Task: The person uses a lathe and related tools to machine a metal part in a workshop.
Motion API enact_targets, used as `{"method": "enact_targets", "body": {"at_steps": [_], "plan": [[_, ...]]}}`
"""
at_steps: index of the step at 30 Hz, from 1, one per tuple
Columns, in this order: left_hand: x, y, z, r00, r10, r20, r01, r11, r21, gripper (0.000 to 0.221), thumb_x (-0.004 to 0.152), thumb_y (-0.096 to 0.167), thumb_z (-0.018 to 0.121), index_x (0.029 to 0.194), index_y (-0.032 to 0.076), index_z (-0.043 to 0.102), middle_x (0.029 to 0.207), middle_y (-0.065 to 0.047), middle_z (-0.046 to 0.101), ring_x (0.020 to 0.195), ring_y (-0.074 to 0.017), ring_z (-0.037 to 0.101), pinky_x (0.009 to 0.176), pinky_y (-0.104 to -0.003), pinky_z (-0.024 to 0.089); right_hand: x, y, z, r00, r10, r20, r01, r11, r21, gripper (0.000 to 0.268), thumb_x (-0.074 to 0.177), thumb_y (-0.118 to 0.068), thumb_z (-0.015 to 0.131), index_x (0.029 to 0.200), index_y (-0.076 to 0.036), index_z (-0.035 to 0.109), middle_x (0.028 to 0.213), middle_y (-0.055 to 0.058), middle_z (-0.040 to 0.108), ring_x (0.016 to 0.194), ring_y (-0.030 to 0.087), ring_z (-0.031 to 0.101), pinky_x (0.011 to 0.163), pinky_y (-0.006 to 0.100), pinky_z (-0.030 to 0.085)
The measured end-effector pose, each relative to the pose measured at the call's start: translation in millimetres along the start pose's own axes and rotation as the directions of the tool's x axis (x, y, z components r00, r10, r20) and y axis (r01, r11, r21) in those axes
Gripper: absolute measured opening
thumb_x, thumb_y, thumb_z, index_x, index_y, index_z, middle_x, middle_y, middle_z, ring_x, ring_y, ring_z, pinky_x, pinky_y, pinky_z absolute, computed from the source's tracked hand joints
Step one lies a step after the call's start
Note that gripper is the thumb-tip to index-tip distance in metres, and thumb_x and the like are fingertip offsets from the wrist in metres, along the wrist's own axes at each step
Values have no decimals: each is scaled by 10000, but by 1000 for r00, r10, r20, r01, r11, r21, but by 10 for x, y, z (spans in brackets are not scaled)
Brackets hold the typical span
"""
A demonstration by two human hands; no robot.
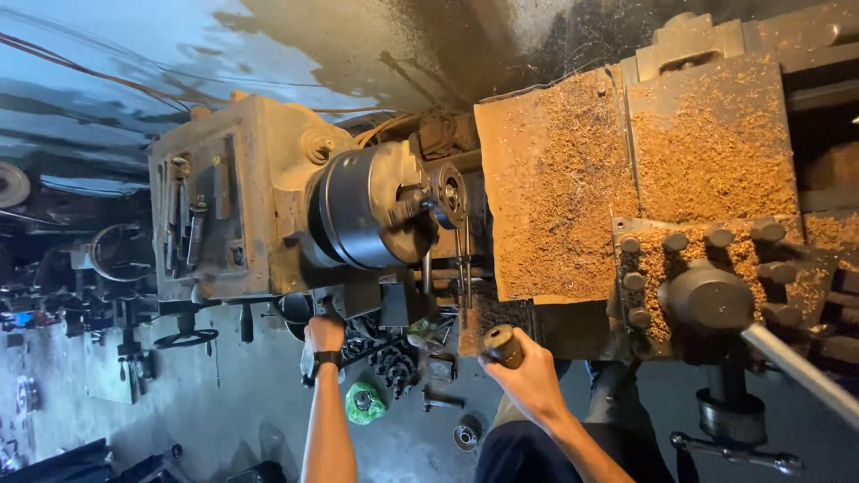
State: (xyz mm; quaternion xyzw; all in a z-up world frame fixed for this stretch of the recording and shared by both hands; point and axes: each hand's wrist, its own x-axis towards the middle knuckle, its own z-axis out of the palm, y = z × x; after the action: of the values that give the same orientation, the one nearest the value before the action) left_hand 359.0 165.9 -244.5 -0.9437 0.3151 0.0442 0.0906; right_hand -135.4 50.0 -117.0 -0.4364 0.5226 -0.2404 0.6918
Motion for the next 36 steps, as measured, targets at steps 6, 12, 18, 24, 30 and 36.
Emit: {"method": "enact_targets", "body": {"at_steps": [6,12,18,24,30,36], "plan": [[-434,391,-569,985,-161,-64,145,968,-203,693,1045,583,445,865,-6,763,940,-314,703,970,-531,651,853,-606,482,-8,82,-15,1000,-3,-7,3,1000,-7,266,735,-167,829,948,-48,724,792,61,776,705,95,669,684,306,574],[-467,310,-496,974,-160,-158,96,932,-350,591,1028,524,539,997,-38,718,1019,-293,713,1007,-506,643,863,-590,476,-40,102,7,1000,-10,11,10,1000,2,281,731,-179,819,963,-52,724,798,64,781,699,107,677,691,315,580],[-367,57,-242,964,101,-247,-186,916,-355,369,940,314,695,1110,-12,672,1078,-263,691,1056,-484,609,907,-546,484,-36,43,-30,1000,23,18,-23,999,-28,293,727,-193,818,967,-54,725,777,80,771,676,124,667,683,325,577],[-367,-162,-213,906,264,-330,-354,902,-249,432,888,82,599,1310,77,696,1199,-247,626,1134,-457,590,962,-513,488,-24,-37,-102,998,48,28,-47,999,-25,279,734,-195,813,958,-56,722,779,63,766,674,117,662,666,323,572],[-939,828,-1105,910,200,-363,-331,878,-345,392,887,115,720,1246,-20,638,1152,-225,608,1023,-418,619,878,-488,504,2,-39,-79,999,48,22,-49,999,15,273,740,-173,820,952,-33,719,775,49,759,687,96,634,666,307,560],[-1362,1748,-1841,857,375,-352,-513,676,-529,244,944,76,699,1181,23,679,1037,-106,707,902,-214,724,815,-327,568,32,-77,-78,998,50,23,-51,998,22,292,742,-160,825,984,-33,723,815,45,774,722,79,649,692,292,564]]}}
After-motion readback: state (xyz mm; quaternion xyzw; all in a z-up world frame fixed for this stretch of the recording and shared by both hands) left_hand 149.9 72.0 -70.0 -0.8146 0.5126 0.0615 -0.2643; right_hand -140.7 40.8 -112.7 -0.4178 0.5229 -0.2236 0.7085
